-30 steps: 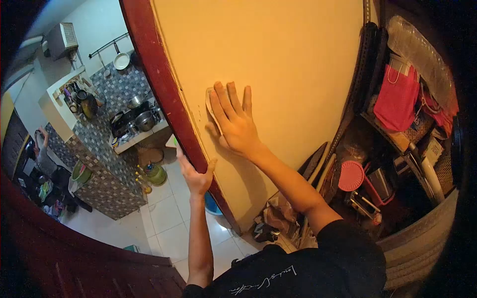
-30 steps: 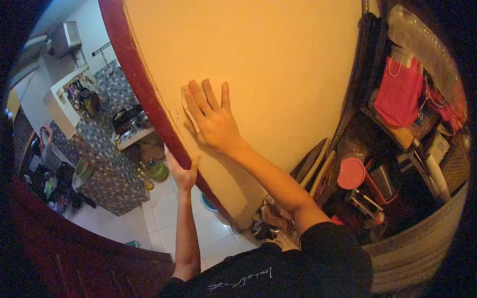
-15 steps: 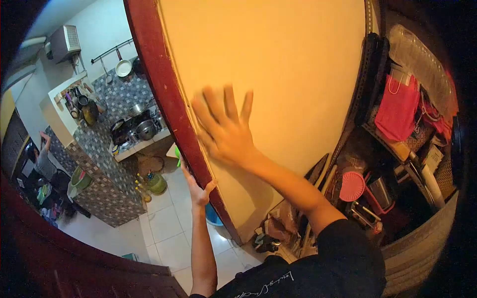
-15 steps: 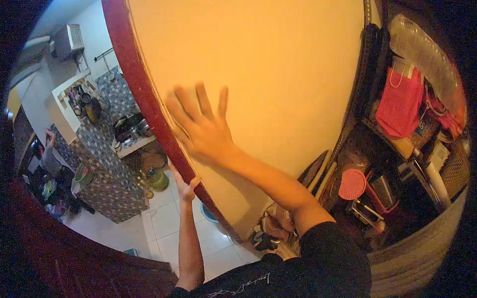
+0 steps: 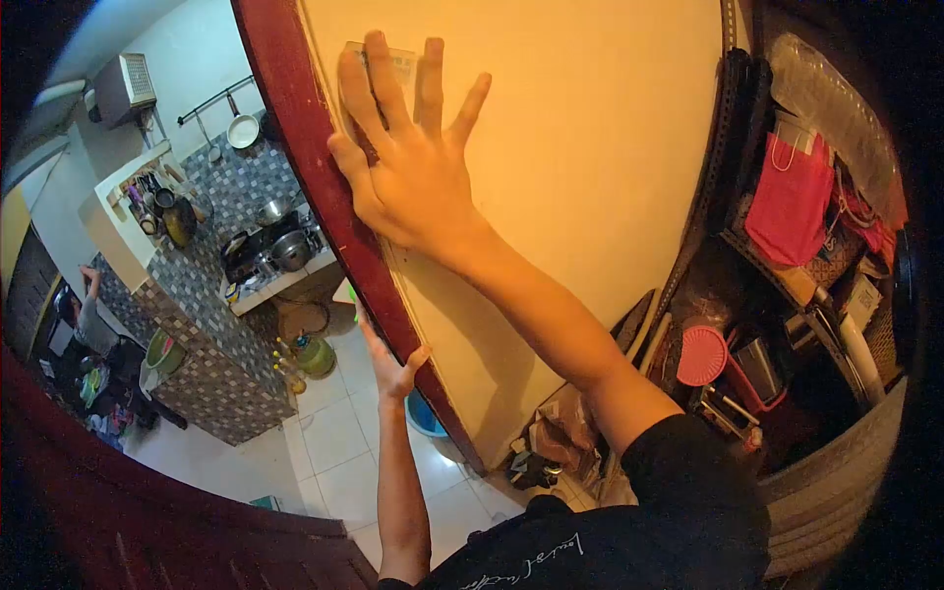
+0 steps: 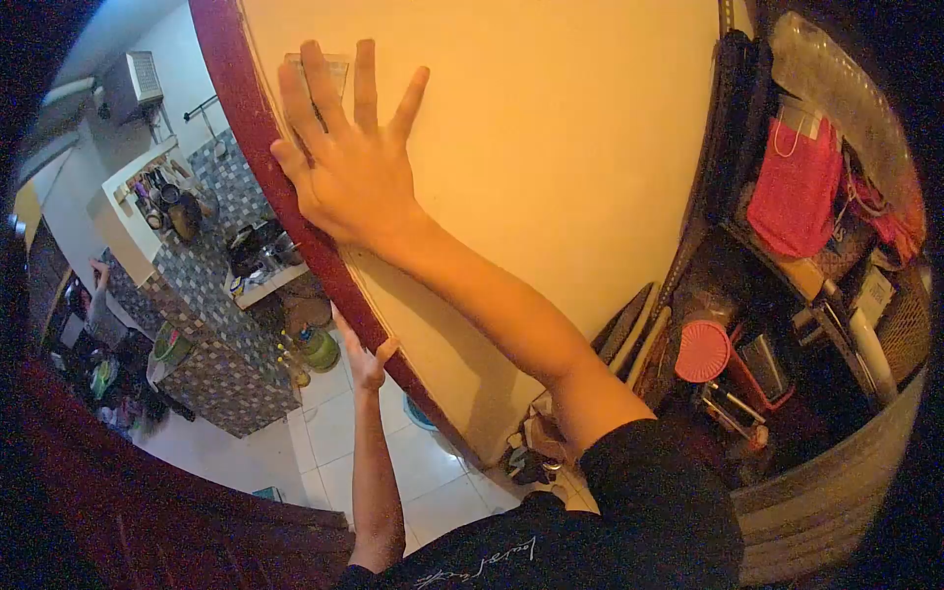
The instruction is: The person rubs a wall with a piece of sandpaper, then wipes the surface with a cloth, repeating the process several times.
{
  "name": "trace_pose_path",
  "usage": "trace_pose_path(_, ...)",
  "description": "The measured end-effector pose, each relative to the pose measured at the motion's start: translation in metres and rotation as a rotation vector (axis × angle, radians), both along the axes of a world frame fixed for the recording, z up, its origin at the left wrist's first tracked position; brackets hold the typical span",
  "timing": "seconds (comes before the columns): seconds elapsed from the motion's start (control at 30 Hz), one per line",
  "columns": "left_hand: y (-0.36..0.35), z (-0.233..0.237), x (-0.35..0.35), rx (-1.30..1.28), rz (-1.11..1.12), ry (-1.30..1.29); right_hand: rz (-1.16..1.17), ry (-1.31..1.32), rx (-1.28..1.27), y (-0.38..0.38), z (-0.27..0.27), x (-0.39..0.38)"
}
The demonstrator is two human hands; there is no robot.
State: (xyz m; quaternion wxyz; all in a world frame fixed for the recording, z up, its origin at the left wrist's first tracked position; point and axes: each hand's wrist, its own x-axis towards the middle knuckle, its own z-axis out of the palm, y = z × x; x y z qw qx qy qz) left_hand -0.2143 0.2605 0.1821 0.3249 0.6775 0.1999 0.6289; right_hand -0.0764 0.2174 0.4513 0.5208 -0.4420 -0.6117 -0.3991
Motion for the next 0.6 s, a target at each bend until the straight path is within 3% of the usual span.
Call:
trace_pose_path(0.17, 0.0, 0.004, 0.0, 0.037, 0.023, -0.003, 0.047, -0.032, -0.19, -0.014, -0.076, 0.001)
trace_pose_path(0.27, 0.013, -0.005, -0.008, -0.032, -0.018, 0.045, -0.058, -0.058, -0.202, -0.017, -0.097, 0.004)
trace_pose_path(0.43, 0.011, -0.003, -0.003, -0.056, -0.121, -0.039, -0.036, 0.051, -0.009, 0.004, 0.019, 0.002)
trace_pose_path(0.5, 0.005, -0.001, -0.003, -0.07, -0.159, -0.046, -0.033, 0.055, 0.091, 0.018, 0.039, 0.011)
trace_pose_path(0.57, 0.005, 0.001, -0.005, -0.035, -0.09, -0.017, -0.534, -0.082, 0.465, 0.032, 0.041, 0.016)
trace_pose_path(0.6, 0.007, 0.0, -0.004, -0.031, -0.085, -0.021, -0.528, -0.084, 0.469, 0.026, 0.029, 0.012)
